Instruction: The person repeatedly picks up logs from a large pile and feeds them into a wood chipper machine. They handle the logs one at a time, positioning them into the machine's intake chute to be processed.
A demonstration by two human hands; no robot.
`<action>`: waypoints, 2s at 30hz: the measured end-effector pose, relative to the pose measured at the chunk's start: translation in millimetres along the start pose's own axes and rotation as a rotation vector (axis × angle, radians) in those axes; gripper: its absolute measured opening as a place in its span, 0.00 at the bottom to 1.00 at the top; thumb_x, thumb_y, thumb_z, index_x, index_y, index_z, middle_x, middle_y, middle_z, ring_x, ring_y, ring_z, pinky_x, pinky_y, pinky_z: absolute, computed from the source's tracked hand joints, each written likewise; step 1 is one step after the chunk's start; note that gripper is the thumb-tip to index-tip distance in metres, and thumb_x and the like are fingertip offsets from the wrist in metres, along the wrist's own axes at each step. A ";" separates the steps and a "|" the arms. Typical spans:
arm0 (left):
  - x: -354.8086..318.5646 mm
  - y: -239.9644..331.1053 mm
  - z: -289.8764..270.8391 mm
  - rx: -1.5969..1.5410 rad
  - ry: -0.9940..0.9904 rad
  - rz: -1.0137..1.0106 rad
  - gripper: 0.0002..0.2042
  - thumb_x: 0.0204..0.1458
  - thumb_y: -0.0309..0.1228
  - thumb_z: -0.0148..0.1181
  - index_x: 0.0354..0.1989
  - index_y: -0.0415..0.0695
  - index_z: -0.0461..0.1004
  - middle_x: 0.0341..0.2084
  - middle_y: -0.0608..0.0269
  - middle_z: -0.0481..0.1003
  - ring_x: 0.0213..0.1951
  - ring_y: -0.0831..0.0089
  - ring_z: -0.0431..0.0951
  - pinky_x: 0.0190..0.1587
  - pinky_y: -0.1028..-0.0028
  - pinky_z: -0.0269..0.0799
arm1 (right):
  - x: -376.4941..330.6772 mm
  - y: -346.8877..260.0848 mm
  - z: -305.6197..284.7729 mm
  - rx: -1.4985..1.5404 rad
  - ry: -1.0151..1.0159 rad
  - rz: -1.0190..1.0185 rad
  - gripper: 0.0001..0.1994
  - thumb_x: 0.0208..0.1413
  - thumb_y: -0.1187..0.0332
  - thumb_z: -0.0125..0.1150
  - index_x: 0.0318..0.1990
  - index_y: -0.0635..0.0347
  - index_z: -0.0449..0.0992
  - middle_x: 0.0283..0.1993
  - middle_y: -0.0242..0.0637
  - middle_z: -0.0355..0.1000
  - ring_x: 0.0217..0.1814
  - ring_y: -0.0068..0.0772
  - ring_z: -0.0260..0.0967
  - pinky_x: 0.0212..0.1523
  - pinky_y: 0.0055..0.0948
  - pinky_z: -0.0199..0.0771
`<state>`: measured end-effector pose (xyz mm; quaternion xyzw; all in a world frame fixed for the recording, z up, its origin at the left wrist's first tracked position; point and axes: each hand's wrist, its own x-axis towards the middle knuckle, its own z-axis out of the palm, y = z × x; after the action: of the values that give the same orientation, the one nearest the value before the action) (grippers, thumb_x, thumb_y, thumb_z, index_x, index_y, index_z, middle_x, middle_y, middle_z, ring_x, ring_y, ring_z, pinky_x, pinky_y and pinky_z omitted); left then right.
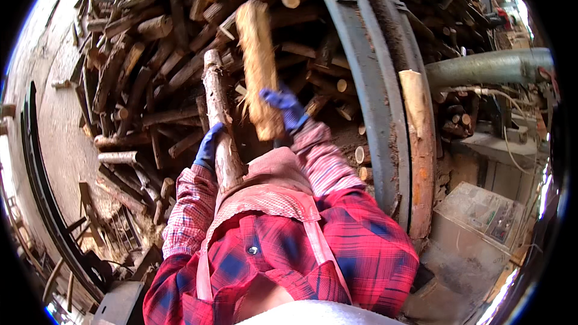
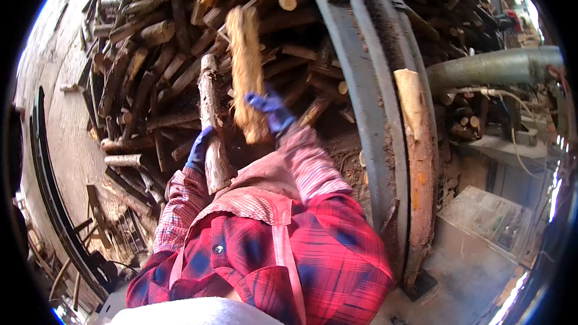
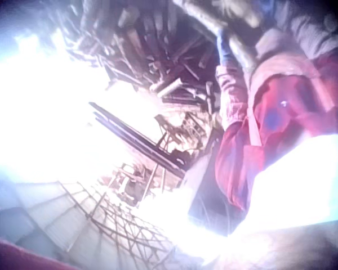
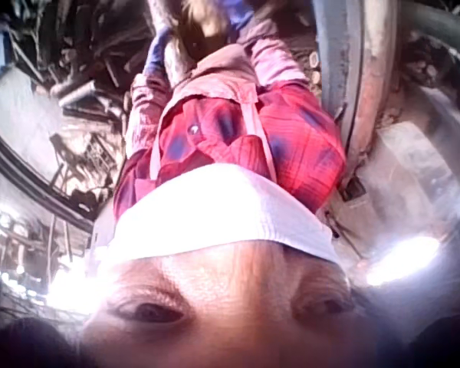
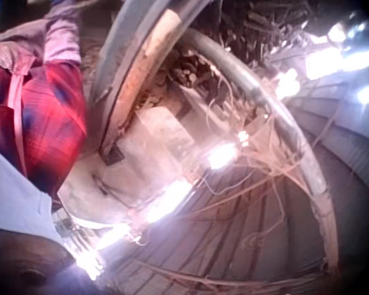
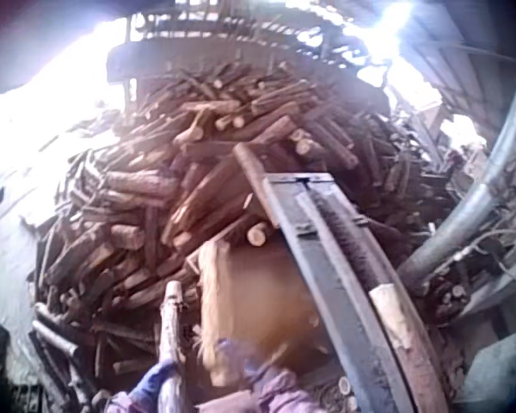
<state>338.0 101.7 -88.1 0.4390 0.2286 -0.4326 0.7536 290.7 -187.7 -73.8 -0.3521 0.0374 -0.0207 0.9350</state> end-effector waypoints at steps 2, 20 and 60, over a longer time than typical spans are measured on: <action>-4.4 18.3 41.3 0.102 -0.011 0.022 0.16 0.54 0.44 0.59 0.42 0.44 0.77 0.30 0.65 0.77 0.33 0.72 0.76 0.40 0.70 0.75 | 18.5 -106.7 -13.6 -0.023 0.163 -0.013 0.31 0.49 0.76 0.66 0.61 0.63 0.61 0.51 0.53 0.72 0.54 0.40 0.71 0.54 0.37 0.75; -19.9 17.3 99.6 0.304 -0.063 0.187 0.20 0.52 0.49 0.60 0.41 0.43 0.74 0.29 0.62 0.76 0.28 0.69 0.77 0.33 0.68 0.75 | -73.4 -377.1 -102.4 -1.833 0.808 0.134 0.52 0.37 0.52 0.76 0.69 0.63 0.53 0.66 0.51 0.60 0.68 0.46 0.58 0.67 0.35 0.58; -74.6 157.6 339.7 1.720 -0.222 2.427 0.37 0.36 0.43 0.68 0.62 0.56 0.66 0.40 0.59 0.70 0.41 0.57 0.74 0.41 0.56 0.72 | -260.8 -397.1 163.3 -1.299 0.521 -0.506 0.13 0.58 0.60 0.61 0.43 0.59 0.78 0.32 0.31 0.77 0.32 0.20 0.73 0.35 0.19 0.71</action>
<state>421.5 -118.6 212.3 0.6211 -0.6427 0.4130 0.1750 39.8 -361.8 325.0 -0.8153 0.1804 -0.2921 0.4662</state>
